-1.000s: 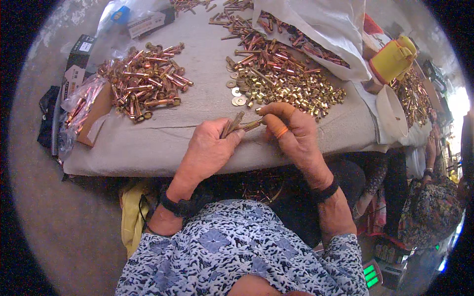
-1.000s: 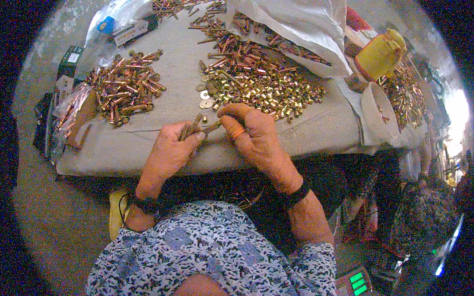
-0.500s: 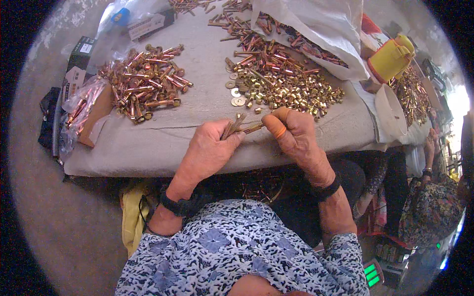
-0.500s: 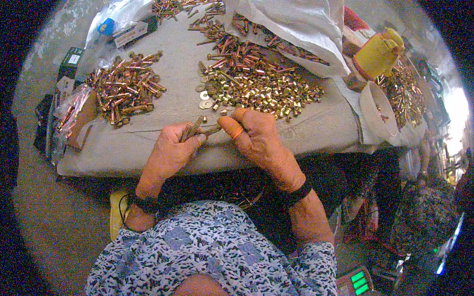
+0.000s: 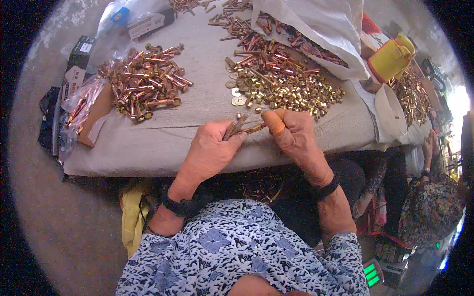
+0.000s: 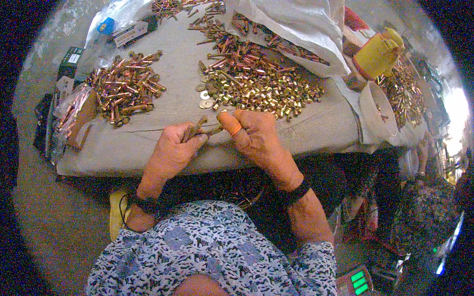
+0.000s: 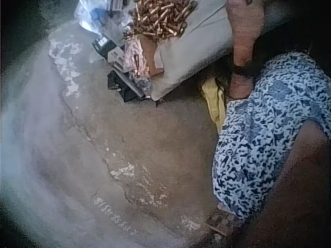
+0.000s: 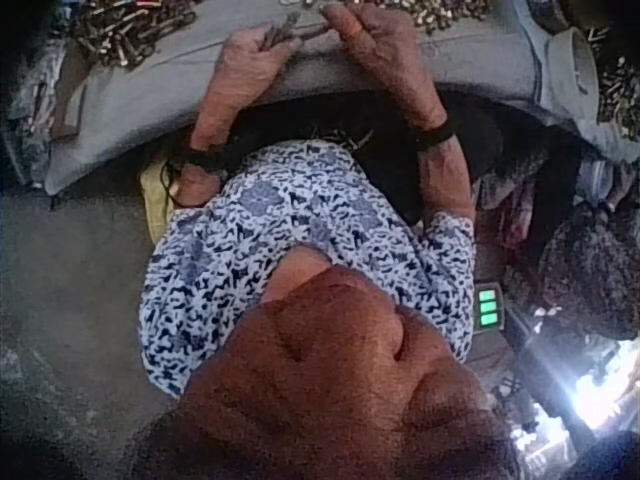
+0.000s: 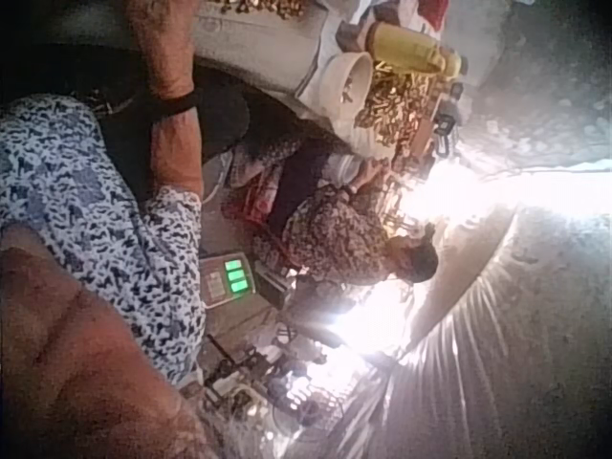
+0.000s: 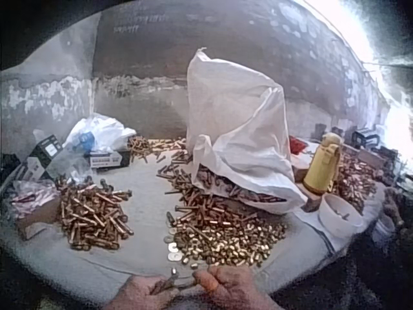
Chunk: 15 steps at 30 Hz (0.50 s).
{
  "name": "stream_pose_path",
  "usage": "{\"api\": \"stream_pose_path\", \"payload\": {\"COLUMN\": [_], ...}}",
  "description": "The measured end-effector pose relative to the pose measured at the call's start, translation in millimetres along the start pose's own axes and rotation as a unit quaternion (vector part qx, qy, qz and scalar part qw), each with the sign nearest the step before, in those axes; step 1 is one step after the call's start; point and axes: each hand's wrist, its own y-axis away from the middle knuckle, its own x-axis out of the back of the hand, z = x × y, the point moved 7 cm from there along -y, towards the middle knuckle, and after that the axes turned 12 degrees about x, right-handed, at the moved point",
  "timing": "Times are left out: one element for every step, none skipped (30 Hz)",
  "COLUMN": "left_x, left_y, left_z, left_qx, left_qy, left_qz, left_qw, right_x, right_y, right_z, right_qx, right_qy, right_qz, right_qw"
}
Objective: Assembling long metal bolts with washers and sleeves.
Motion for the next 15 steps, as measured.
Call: {"api": "stream_pose_path", "payload": {"left_x": [0.0,-0.3,-0.6,-0.8,-0.3,0.9,2.1,3.1,2.8,2.6,1.8,1.1,0.1,0.5,1.8], "left_y": [-0.1,-0.4,-0.3,-0.3,0.5,1.4,2.8,2.5,1.5,0.2,-0.3,-0.4,-0.9,-0.7,0.5], "left_z": [0.3,-2.1,-4.0,-5.8,-2.7,1.6,2.8,2.0,-1.1,-2.0,-3.4,-4.5,-3.9,-3.4,-1.5], "left_qx": [0.004,0.028,0.053,0.078,0.081,0.085,0.089,0.073,0.057,0.040,0.038,0.037,0.034,0.051,0.067], "left_qy": [-0.005,0.017,0.039,0.062,0.065,0.069,0.072,0.061,0.050,0.038,0.042,0.045,0.050,0.056,0.062], "left_qz": [0.004,-0.001,-0.006,-0.011,-0.020,-0.028,-0.035,-0.025,-0.015,-0.006,-0.007,-0.007,-0.008,-0.010,-0.011], "left_qw": [1.000,0.999,0.998,0.995,0.994,0.994,0.993,0.995,0.997,0.998,0.998,0.998,0.998,0.997,0.996], "right_x": [2.1,3.8,5.2,3.3,3.7,4.2,3.1,2.4,1.6,4.5,4.3,3.6,5.3,6.5,10.3], "right_y": [-1.3,-2.4,-2.9,-3.3,-2.5,-1.7,-1.3,-1.5,-1.2,0.0,0.8,2.7,4.2,4.4,-0.9], "right_z": [-4.1,-8.5,-12.7,-17.6,-18.2,-18.8,-17.3,-13.3,-9.4,-3.7,-0.3,3.3,3.4,3.8,-6.7], "right_qx": [0.030,0.060,0.073,0.086,0.099,0.112,0.126,0.103,0.081,0.022,-0.015,-0.053,-0.067,-0.082,-0.005], "right_qy": [0.003,0.006,-0.021,-0.049,-0.061,-0.072,-0.070,-0.058,-0.045,-0.020,-0.010,0.001,-0.001,-0.003,-0.020], "right_qz": [0.021,0.042,0.098,0.153,0.172,0.191,0.172,0.130,0.086,0.019,-0.004,-0.029,-0.010,0.009,0.077], "right_qw": [0.999,0.997,0.992,0.983,0.978,0.973,0.974,0.984,0.992,0.999,1.000,0.998,0.998,0.997,0.997]}}
